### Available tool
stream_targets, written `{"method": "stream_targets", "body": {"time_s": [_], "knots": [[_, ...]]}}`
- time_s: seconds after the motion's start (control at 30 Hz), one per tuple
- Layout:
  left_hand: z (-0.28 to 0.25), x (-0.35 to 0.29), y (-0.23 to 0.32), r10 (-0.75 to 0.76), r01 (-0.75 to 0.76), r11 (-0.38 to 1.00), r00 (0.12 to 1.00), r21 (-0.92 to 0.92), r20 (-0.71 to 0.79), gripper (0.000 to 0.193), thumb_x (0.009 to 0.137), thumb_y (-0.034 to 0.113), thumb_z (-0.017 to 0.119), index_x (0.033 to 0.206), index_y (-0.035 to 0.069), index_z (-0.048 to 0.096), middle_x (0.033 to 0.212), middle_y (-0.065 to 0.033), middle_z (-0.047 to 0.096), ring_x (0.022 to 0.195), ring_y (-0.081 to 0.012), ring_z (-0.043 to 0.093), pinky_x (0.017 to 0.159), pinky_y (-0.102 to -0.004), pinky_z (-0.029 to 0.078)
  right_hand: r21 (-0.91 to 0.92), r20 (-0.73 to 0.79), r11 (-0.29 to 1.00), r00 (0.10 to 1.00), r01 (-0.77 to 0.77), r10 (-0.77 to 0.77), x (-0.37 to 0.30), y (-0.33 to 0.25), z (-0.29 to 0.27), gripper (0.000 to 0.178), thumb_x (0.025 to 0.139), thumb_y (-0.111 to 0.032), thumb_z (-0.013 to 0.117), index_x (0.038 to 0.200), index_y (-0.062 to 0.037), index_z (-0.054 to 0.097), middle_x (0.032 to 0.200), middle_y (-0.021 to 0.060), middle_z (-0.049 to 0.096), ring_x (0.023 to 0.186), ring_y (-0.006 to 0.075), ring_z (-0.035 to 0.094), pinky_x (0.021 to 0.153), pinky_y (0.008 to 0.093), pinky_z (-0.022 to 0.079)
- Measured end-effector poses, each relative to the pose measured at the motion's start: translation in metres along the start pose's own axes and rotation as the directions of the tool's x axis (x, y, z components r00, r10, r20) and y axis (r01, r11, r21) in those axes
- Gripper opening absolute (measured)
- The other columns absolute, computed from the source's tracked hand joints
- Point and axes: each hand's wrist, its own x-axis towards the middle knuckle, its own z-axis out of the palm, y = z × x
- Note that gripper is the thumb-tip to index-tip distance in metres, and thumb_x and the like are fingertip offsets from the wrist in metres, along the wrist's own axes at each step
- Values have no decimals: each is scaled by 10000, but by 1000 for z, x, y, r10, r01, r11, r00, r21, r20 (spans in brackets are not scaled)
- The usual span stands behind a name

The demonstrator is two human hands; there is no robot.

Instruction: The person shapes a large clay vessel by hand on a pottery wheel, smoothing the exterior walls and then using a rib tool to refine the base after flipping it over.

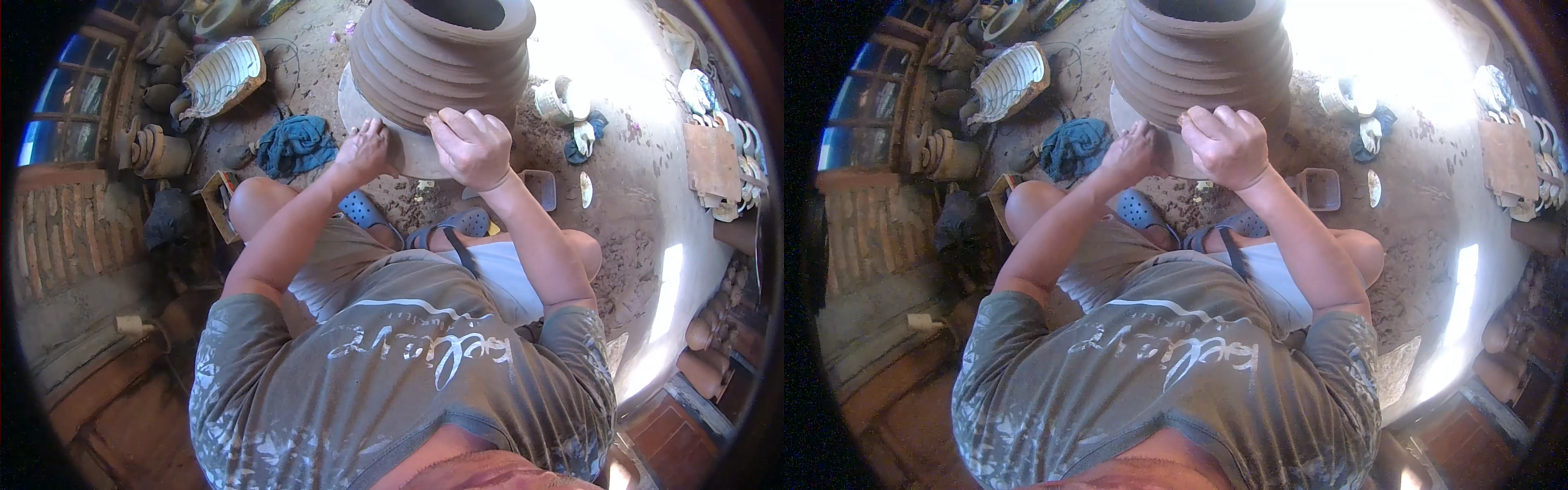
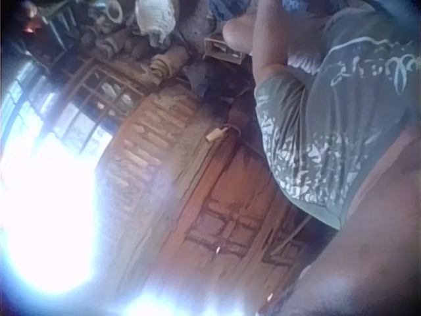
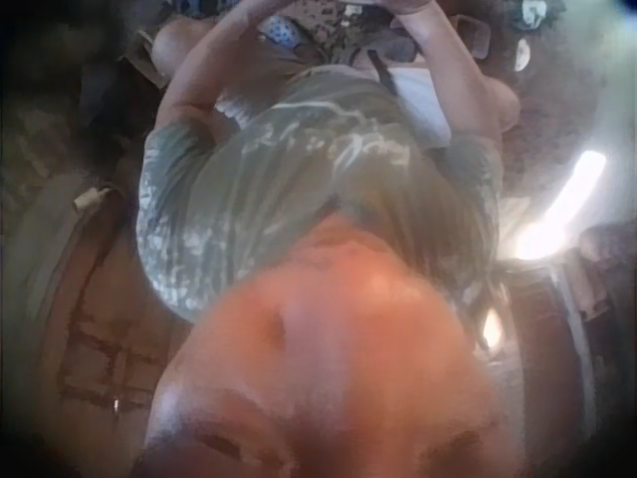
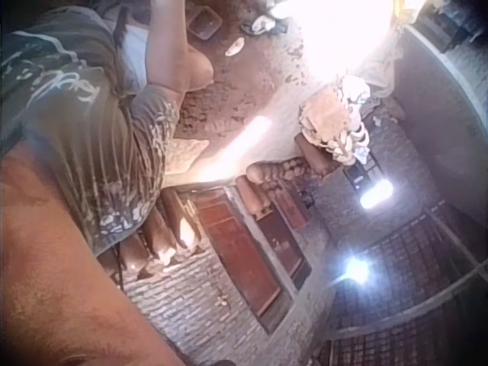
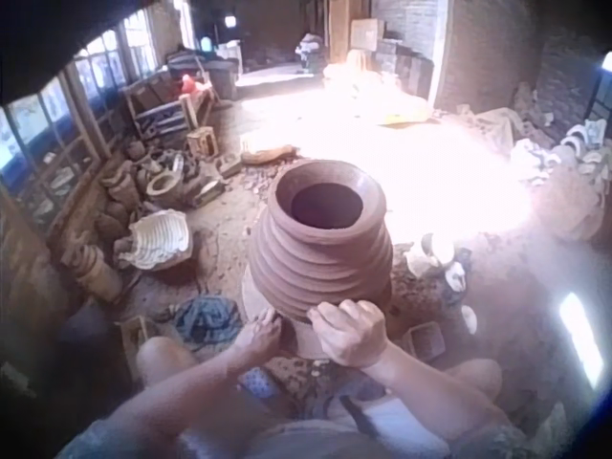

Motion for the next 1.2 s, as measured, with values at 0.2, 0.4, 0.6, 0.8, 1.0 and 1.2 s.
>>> {"method": "stream_targets", "body": {"time_s": [0.2,0.4,0.6,0.8,1.0,1.2], "knots": [[-19,16,-50,48,-47,999,996,-11,75,994,671,432,969,1427,-38,527,1475,-177,483,1279,-400,630,1078,-480,545,42,8,999,1000,8,-8,-8,12,-5,107,806,-127,831,901,-139,784,933,-37,705,667,137,599,574,304,460],[-33,23,-72,108,-118,989,988,90,109,1065,678,447,961,1504,-23,480,1542,-184,457,1283,-410,629,1063,-468,548,95,-41,995,998,-36,40,-24,43,-19,93,790,-121,819,859,-155,767,905,-55,700,681,135,616,583,302,469],[-39,16,-43,76,-96,991,976,93,204,1150,690,541,932,1551,-30,427,1552,-248,464,1388,-406,551,1094,-445,528,496,14,542,630,-678,776,-59,41,-31,75,942,-29,786,1015,-15,801,972,133,771,868,193,750,787,301,600],[-24,-3,30,11,-22,992,996,124,90,992,781,626,846,1446,-38,528,1469,-280,496,1390,-452,526,990,-499,593,650,404,-211,98,-730,909,-32,55,-22,210,957,-88,791,1073,85,771,977,109,782,820,126,694,749,256,537],[10,-7,86,91,-89,994,995,-71,35,555,917,458,778,1294,79,629,1401,-280,537,1302,-462,562,884,-521,613,663,506,-434,-62,-610,860,-22,81,-16,114,962,-97,777,969,14,753,745,-2,635,591,57,522,512,238,374],[28,12,124,233,-234,971,972,-44,-36,498,949,401,748,1262,36,617,1432,-367,521,1256,-532,610,856,-543,622,677,501,-458,-95,-576,860,-21,71,-17,102,952,-104,787,892,-50,726,735,-19,621,577,44,497,491,220,339]]}}
